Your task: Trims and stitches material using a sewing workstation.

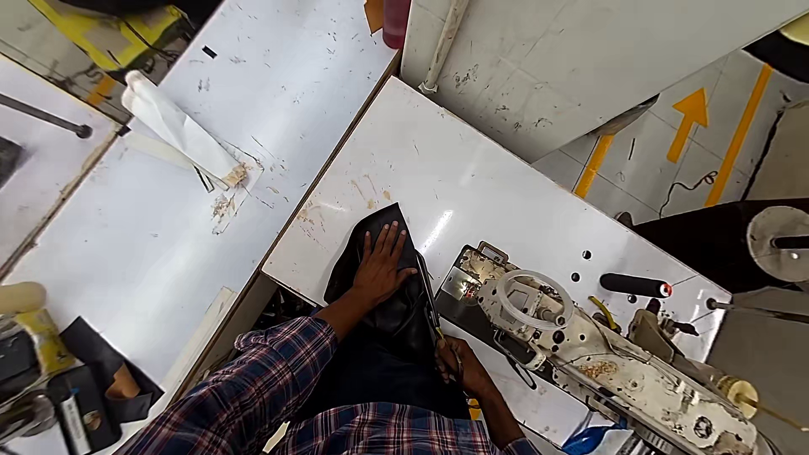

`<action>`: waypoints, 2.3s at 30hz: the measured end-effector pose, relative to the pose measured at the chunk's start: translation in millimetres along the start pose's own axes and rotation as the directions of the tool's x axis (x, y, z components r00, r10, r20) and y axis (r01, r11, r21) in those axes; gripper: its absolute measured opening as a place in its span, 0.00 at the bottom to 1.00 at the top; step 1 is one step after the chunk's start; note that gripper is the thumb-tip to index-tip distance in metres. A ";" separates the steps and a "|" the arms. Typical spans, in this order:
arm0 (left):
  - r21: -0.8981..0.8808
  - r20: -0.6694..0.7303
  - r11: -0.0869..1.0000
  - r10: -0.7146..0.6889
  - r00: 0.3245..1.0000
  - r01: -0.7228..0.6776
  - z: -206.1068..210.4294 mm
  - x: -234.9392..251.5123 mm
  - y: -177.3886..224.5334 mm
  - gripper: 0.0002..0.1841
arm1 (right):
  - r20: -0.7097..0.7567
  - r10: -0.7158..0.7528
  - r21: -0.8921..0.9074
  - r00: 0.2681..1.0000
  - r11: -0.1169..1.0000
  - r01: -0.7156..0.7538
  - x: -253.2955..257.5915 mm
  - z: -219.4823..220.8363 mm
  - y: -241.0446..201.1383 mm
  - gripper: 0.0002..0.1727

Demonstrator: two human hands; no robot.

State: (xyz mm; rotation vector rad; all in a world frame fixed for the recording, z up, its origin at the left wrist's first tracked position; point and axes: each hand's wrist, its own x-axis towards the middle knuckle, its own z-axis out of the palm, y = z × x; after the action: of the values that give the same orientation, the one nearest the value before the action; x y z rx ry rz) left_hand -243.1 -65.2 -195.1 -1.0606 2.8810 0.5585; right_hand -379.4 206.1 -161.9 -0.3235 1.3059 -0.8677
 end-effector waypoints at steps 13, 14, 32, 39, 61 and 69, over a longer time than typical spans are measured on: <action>0.005 -0.003 1.000 -0.021 1.000 0.021 -0.1 1.9 0.7 0.50 | -0.008 -0.001 -0.018 1.000 1.000 0.001 -0.3 1.2 -1.1 0.28; 0.008 0.001 1.000 -0.023 1.000 0.023 -1.8 1.9 1.8 0.50 | -0.011 0.002 -0.013 1.000 1.000 -0.002 -1.2 0.8 -1.3 0.28; -0.332 0.043 0.933 0.166 0.985 -0.143 16.8 -50.4 10.2 0.25 | -0.072 0.003 -0.008 0.997 1.000 -0.004 -53.2 -3.3 16.0 0.27; -0.433 0.093 0.893 0.179 0.979 -0.122 5.7 -45.3 11.3 0.25 | -0.049 0.009 -0.047 0.999 0.999 -0.011 -30.0 6.7 -1.2 0.36; -0.457 0.033 0.868 0.232 0.972 -0.192 3.1 -46.2 5.7 0.25 | -0.156 0.005 -0.144 0.988 0.989 -0.028 -1.0 18.8 -23.9 0.28; -0.457 0.029 0.869 0.226 0.974 -0.188 0.2 -45.3 7.0 0.24 | -0.147 0.011 -0.129 0.989 0.991 -0.030 -1.5 19.0 -21.4 0.29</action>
State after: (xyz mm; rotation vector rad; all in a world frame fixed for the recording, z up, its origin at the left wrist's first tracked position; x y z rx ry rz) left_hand -212.7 -31.9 -186.7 -0.7290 2.8772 1.3057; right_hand -369.8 188.3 -141.7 -0.3538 1.5038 -0.8018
